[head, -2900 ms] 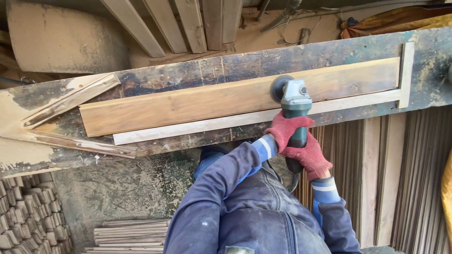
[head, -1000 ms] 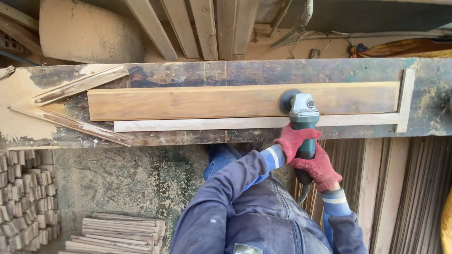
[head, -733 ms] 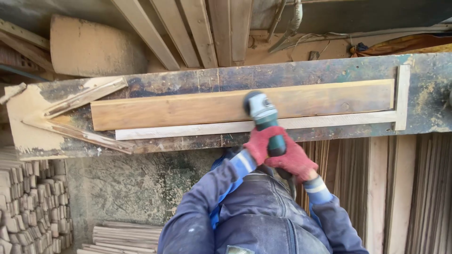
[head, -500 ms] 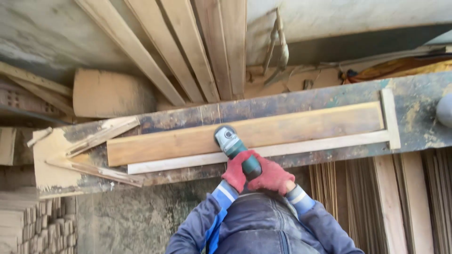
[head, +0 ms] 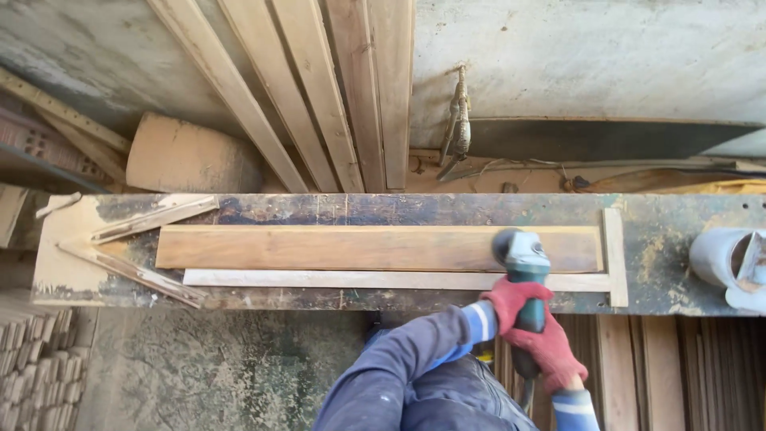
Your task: Sand the surface and edges of a wooden plank using an angle grinder with a sanding disc.
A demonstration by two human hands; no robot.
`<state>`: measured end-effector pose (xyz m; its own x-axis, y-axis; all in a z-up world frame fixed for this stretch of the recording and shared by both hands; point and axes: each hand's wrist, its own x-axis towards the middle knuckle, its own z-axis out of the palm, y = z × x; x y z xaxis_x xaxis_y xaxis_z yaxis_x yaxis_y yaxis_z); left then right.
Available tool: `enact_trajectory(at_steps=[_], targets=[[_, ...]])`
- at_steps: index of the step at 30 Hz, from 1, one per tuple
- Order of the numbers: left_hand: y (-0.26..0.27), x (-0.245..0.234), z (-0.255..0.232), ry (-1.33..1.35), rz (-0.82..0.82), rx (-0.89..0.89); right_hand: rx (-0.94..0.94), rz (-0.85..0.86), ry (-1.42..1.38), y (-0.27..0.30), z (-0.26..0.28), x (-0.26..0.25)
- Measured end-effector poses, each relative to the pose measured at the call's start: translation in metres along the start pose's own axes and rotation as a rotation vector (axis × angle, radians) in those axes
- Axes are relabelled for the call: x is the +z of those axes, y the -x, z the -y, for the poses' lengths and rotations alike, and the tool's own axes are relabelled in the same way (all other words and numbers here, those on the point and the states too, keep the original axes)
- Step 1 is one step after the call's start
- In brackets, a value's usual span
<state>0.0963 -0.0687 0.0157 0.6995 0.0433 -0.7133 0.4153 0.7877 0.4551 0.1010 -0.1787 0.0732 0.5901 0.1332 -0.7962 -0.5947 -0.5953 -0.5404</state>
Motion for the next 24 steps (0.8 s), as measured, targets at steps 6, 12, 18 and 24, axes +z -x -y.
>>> enact_trajectory(at_steps=[6, 12, 18, 24], targets=[[-0.001, 0.008, 0.018, 0.074, -0.063, 0.026, 0.031, 0.131, 0.016, -0.004, 0.007, -0.025], [-0.010, -0.050, 0.023, 0.155, -0.436, 0.089, -0.160, 0.276, 0.375, -0.024, 0.013, 0.008], [-0.026, -0.019, 0.019, 0.028, -0.366, 0.024, -0.102, 0.179, 0.342, -0.019, 0.025, -0.013], [-0.050, 0.080, 0.027, -0.146, -0.213, -0.057, -0.087, -0.136, -0.147, -0.053, -0.043, -0.068]])
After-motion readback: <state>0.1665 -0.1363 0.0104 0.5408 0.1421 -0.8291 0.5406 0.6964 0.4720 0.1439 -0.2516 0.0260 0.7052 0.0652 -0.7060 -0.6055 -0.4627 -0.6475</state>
